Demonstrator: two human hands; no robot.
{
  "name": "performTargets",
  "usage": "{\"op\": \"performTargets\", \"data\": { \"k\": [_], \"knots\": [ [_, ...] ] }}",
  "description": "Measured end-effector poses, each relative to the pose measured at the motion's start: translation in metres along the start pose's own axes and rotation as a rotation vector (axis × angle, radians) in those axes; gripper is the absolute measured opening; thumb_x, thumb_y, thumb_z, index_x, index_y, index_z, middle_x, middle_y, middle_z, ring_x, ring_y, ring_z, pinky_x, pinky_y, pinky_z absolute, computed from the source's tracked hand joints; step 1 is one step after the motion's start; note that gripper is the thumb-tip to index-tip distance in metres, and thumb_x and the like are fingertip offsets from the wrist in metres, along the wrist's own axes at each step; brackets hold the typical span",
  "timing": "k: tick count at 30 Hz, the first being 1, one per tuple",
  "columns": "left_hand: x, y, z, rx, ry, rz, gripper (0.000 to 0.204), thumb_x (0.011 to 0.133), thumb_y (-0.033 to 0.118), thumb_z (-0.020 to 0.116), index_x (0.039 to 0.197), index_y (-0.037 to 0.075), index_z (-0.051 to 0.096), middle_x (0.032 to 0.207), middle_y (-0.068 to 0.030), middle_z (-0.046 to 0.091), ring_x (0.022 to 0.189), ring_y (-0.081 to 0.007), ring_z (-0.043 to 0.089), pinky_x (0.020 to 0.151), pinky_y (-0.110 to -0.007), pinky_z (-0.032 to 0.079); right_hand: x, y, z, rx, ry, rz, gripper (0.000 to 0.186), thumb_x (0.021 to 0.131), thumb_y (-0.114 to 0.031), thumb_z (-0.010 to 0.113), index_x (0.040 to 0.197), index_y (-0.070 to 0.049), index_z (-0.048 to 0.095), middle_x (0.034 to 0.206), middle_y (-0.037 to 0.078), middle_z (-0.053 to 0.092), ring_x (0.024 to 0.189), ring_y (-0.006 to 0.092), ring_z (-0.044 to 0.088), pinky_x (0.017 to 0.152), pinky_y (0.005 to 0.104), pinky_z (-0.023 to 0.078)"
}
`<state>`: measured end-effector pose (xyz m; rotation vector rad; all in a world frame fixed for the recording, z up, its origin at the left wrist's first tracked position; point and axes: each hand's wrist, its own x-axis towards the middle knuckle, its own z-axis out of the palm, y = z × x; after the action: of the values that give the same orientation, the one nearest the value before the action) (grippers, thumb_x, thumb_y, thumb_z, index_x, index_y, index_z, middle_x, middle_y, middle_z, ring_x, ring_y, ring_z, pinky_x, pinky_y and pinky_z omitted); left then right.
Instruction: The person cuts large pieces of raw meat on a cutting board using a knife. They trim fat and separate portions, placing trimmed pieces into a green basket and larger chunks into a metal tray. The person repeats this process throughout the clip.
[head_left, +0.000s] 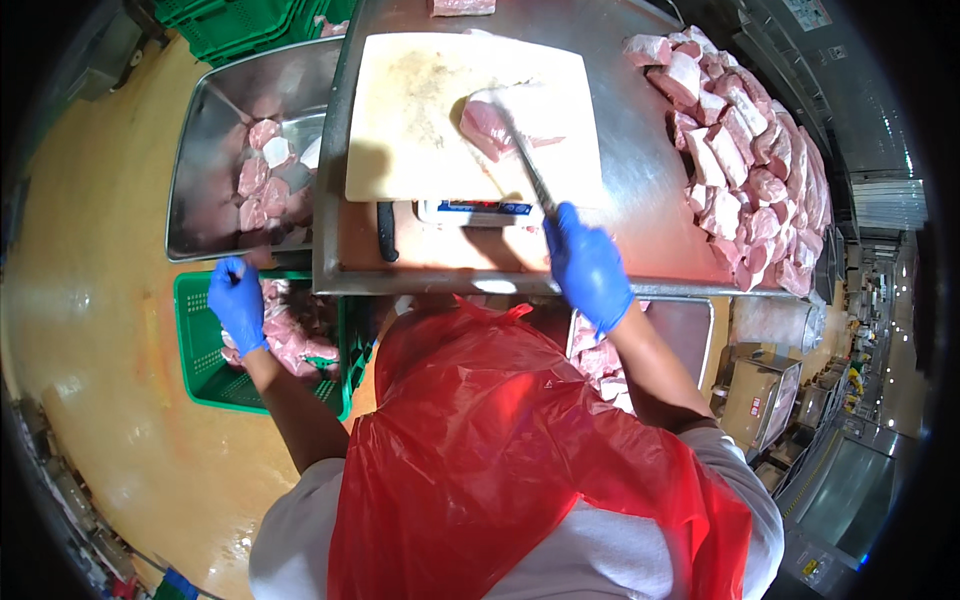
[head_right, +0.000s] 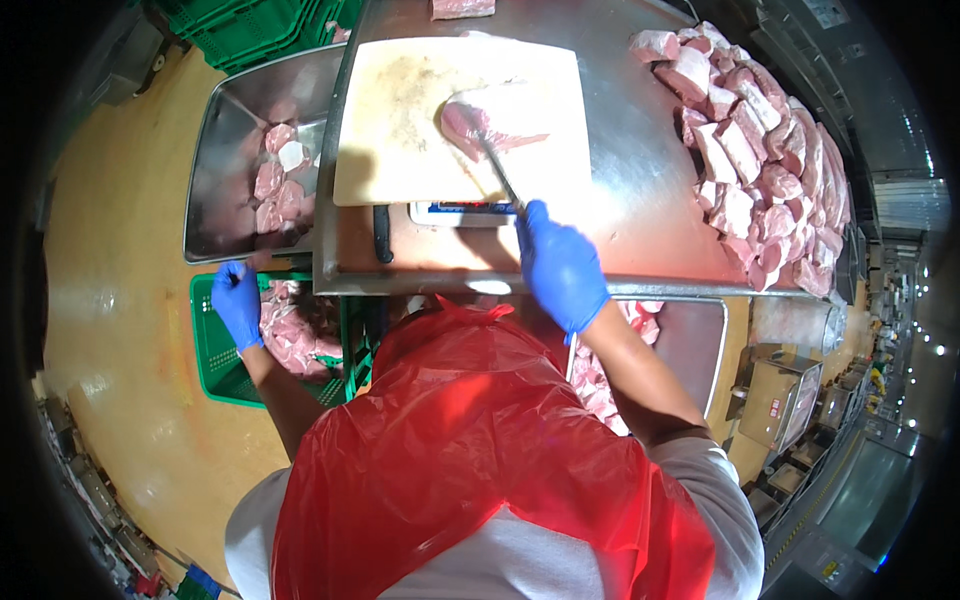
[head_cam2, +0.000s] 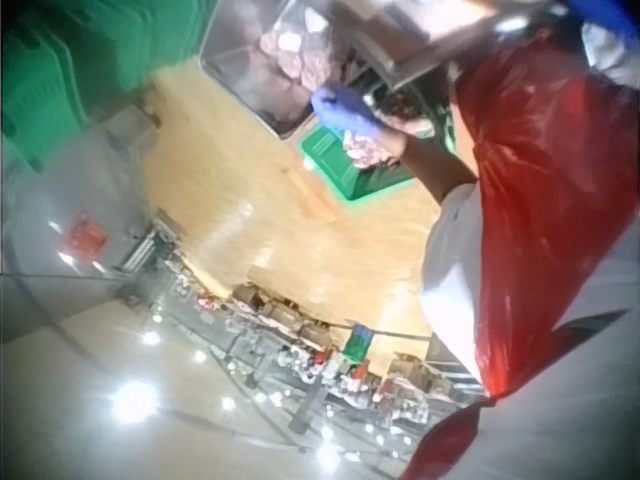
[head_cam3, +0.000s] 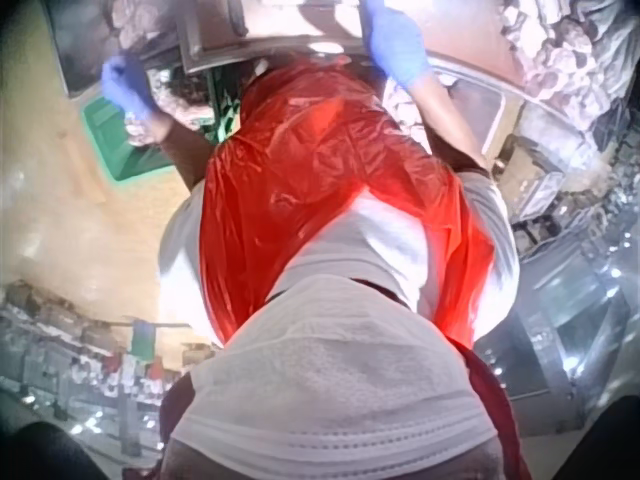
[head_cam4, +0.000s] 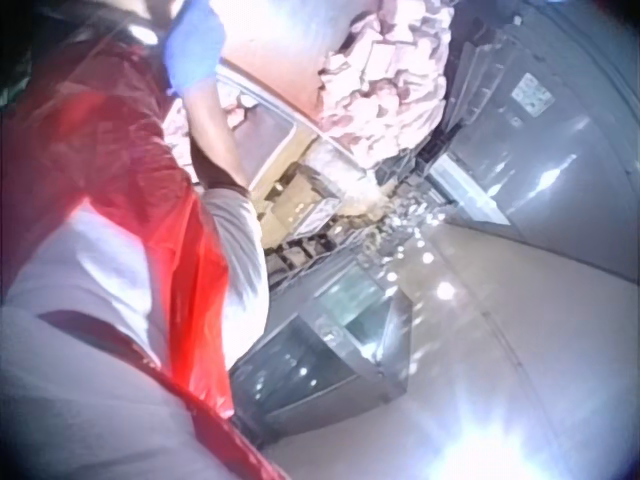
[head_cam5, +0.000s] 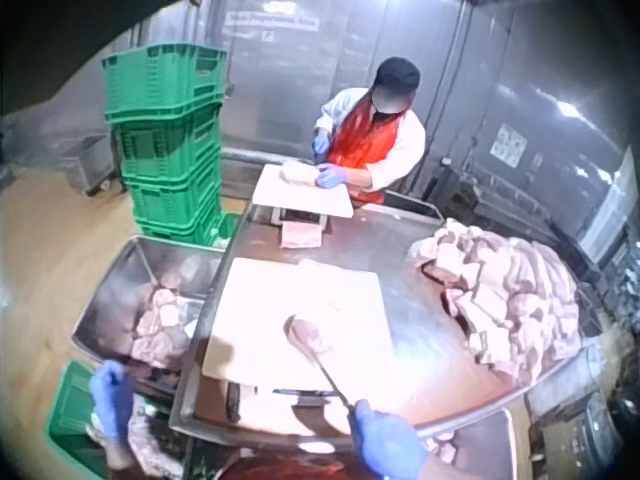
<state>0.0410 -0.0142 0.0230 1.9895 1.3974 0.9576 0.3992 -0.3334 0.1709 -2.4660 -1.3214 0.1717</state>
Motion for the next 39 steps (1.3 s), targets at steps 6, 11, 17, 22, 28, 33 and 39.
{"op": "performTargets", "data": {
  "k": [6, 11, 17, 22, 28, 33, 39],
  "knots": [
    [-0.058, -0.115, -0.063, 0.583, -0.490, -0.218, 0.063, 0.082, 0.019, 0.066, 0.144, 0.012, 0.054, 0.121, -0.0281, 0.065, 0.105, -0.0459, 0.066, 0.087, -0.051, 0.055, 0.075, 0.067, -0.019, 0.679, 0.219, 0.302, 0.024, 0.106, -0.025, 0.052, 0.098, -0.003, 0.059, 0.068, 0.004, 0.057, 0.054, 0.0122, 0.056, 0.050, 0.0295, 0.048],
    [-0.021, 0.021, -0.018, 0.142, -0.124, 0.168, 0.035, 0.093, 0.008, 0.063, 0.127, 0.008, 0.067, 0.097, -0.0223, 0.071, 0.082, -0.0278, 0.071, 0.075, -0.035, 0.054, 0.121, 0.147, -0.024, 0.959, 0.165, 0.259, 0.027, 0.107, -0.028, 0.049, 0.099, -0.003, 0.058, 0.085, 0.010, 0.066, 0.073, 0.0207, 0.066, 0.071, 0.0371, 0.057],
    [-0.004, 0.090, 0.037, -0.459, -0.374, 0.002, 0.036, 0.097, 0.013, 0.064, 0.132, 0.003, 0.063, 0.110, -0.0077, 0.072, 0.096, -0.0135, 0.067, 0.087, -0.030, 0.054, 0.166, 0.141, 0.014, 1.335, 0.068, 0.425, 0.028, 0.105, -0.028, 0.053, 0.110, -0.001, 0.061, 0.100, 0.012, 0.067, 0.093, 0.0236, 0.064, 0.083, 0.0392, 0.055],
    [-0.006, 0.157, 0.112, -1.385, -0.790, -0.198, 0.057, 0.102, 0.021, 0.057, 0.154, 0.009, 0.037, 0.139, -0.0122, 0.053, 0.118, -0.0281, 0.060, 0.103, -0.045, 0.050, 0.188, 0.011, 0.024, 1.254, 0.077, 0.285, 0.026, 0.104, -0.027, 0.058, 0.101, -0.002, 0.067, 0.082, 0.002, 0.061, 0.071, 0.0105, 0.055, 0.061, 0.0254, 0.043],
    [0.058, 0.164, 0.145, -1.605, -0.186, -0.363, 0.039, 0.101, 0.027, 0.057, 0.135, 0.008, 0.052, 0.128, -0.0087, 0.058, 0.112, -0.0264, 0.059, 0.099, -0.046, 0.048, 0.153, -0.069, -0.047, 1.059, 0.225, -0.062, 0.037, 0.107, -0.025, 0.050, 0.122, 0.006, 0.062, 0.115, 0.016, 0.067, 0.104, 0.0240, 0.067, 0.090, 0.0369, 0.057],
    [0.015, 0.169, 0.119, -1.299, -0.033, -0.171, 0.026, 0.095, 0.009, 0.063, 0.120, 0.004, 0.063, 0.110, -0.0036, 0.066, 0.098, -0.0155, 0.065, 0.085, -0.029, 0.053, 0.043, 0.064, -0.014, 1.093, 0.208, 0.224, 0.034, 0.108, -0.023, 0.047, 0.120, 0.007, 0.061, 0.111, 0.016, 0.069, 0.100, 0.0213, 0.068, 0.088, 0.0352, 0.056],
    [-0.021, 0.302, 0.172, -0.957, -0.351, 0.274, 0.019, 0.089, 0.004, 0.067, 0.108, 0.002, 0.068, 0.101, -0.0097, 0.068, 0.085, -0.0172, 0.067, 0.076, -0.029, 0.054, -0.116, 0.171, 0.034, 1.166, 0.374, 0.676, 0.022, 0.107, -0.023, 0.051, 0.112, -0.002, 0.054, 0.093, 0.016, 0.070, 0.074, 0.0234, 0.070, 0.069, 0.0347, 0.057]
  ]
}}
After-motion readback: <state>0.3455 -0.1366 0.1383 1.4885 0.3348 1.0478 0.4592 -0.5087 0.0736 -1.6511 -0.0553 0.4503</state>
